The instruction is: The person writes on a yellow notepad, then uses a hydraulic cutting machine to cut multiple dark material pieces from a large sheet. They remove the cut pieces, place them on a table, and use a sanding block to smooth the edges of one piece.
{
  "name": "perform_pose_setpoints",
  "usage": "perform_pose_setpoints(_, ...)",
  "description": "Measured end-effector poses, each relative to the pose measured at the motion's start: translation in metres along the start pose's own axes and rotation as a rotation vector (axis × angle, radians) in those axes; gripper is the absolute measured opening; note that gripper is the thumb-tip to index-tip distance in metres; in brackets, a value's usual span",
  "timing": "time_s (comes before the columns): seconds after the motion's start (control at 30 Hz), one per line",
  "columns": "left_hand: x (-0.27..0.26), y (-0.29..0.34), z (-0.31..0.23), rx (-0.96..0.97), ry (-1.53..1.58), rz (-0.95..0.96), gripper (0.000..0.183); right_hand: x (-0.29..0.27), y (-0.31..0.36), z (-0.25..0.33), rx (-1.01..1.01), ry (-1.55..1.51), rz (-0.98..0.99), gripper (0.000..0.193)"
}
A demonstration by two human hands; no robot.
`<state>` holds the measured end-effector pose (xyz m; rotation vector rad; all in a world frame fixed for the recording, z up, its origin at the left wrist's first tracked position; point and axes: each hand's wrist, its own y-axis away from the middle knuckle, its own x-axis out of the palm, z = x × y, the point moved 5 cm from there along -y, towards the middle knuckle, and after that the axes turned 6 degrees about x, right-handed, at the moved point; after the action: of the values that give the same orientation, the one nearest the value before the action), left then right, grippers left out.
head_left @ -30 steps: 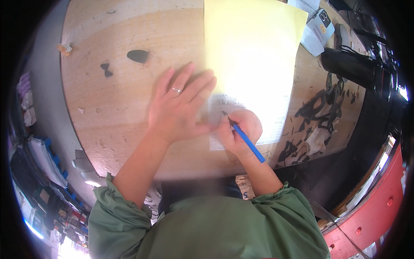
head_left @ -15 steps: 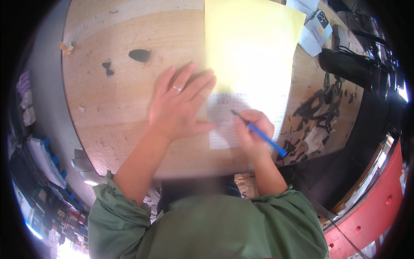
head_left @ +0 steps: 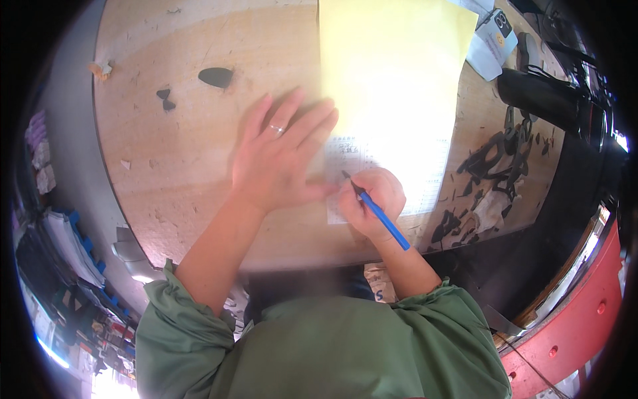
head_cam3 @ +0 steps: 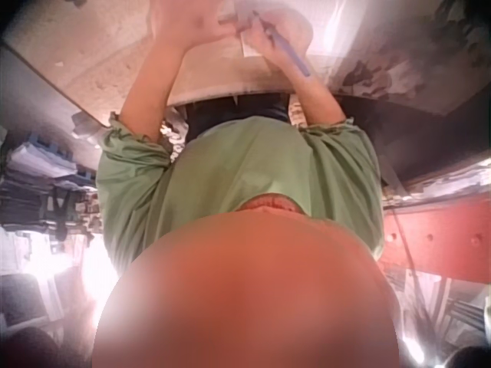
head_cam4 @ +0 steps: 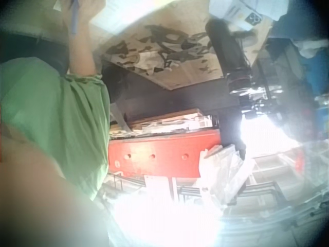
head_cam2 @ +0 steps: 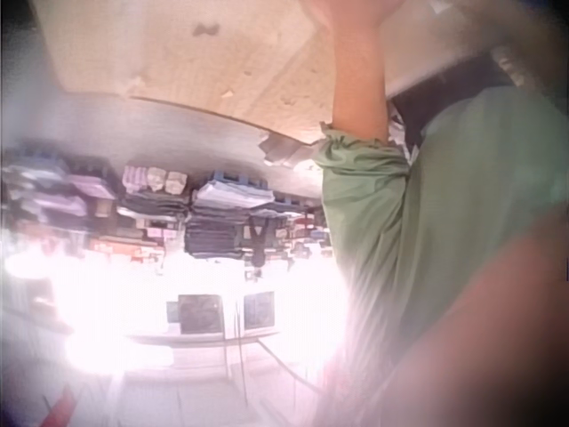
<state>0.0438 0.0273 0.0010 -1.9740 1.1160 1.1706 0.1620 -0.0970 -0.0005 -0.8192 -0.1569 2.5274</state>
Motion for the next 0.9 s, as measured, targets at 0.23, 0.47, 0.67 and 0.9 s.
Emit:
perform_pose_setpoints(0.23,0.0016,0.001,0.0008,0.0,0.001,0.013,0.079,0.0016,0.0005,-0.0015,-0.002,-0.012,0.004,0.024)
perform_pose_setpoints(0.47,0.0031,0.0011,0.001,-0.009,-0.003,0.041,0.083,0.0014,-0.0005,-0.0005,0.011,-0.002,0.007,0.023)
perform_pose_setpoints(0.67,0.0038,0.0013,0.0006,-0.016,-0.018,0.047,0.097,0.0016,-0.001,0.0008,0.004,0.013,-0.021,0.022)
perform_pose_setpoints(0.9,0.0028,0.0007,0.0005,-0.015,-0.011,0.05,0.098,-0.001,-0.0007,-0.0003,0.03,0.022,0.017,0.022)
